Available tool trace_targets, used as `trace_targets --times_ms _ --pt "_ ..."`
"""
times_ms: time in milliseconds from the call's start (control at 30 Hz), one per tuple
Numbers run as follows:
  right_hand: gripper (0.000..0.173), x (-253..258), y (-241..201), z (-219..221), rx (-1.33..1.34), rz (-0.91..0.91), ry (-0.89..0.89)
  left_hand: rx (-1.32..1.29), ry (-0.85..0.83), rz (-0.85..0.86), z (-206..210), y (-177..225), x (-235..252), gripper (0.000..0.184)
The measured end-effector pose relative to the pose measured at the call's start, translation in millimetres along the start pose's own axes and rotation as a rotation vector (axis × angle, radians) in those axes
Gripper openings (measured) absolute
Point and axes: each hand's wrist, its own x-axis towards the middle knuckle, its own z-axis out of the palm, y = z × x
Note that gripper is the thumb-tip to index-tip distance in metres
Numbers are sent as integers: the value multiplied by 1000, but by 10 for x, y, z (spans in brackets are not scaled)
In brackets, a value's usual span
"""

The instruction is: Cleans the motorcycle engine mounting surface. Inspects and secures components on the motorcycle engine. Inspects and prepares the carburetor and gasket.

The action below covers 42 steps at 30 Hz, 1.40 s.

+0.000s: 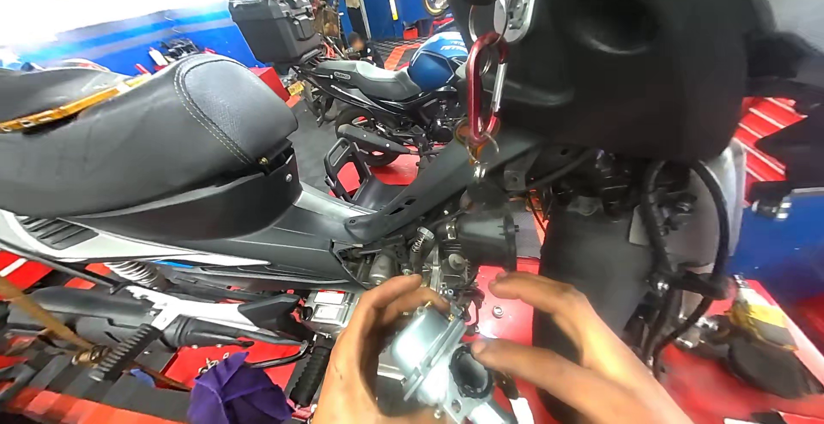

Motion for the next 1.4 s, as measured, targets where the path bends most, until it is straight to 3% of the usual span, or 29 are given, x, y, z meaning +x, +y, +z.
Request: trace_targets --times_ms 267,733,1000,1400 --pt "69 10 -3 -34 -31 5 -24 -10 -42 22 -20 2 21 98" --pt "61 150 0 -140 -7 -18 -34 -65 -21 15 -25 81 99 95" --pt "69 190 11 -100 7 -31 -30 -69 -8 41 -32 91 96 97" --pt "62 144 30 -81 -16 -57 -18 -52 25 26 -54 79 25 97"
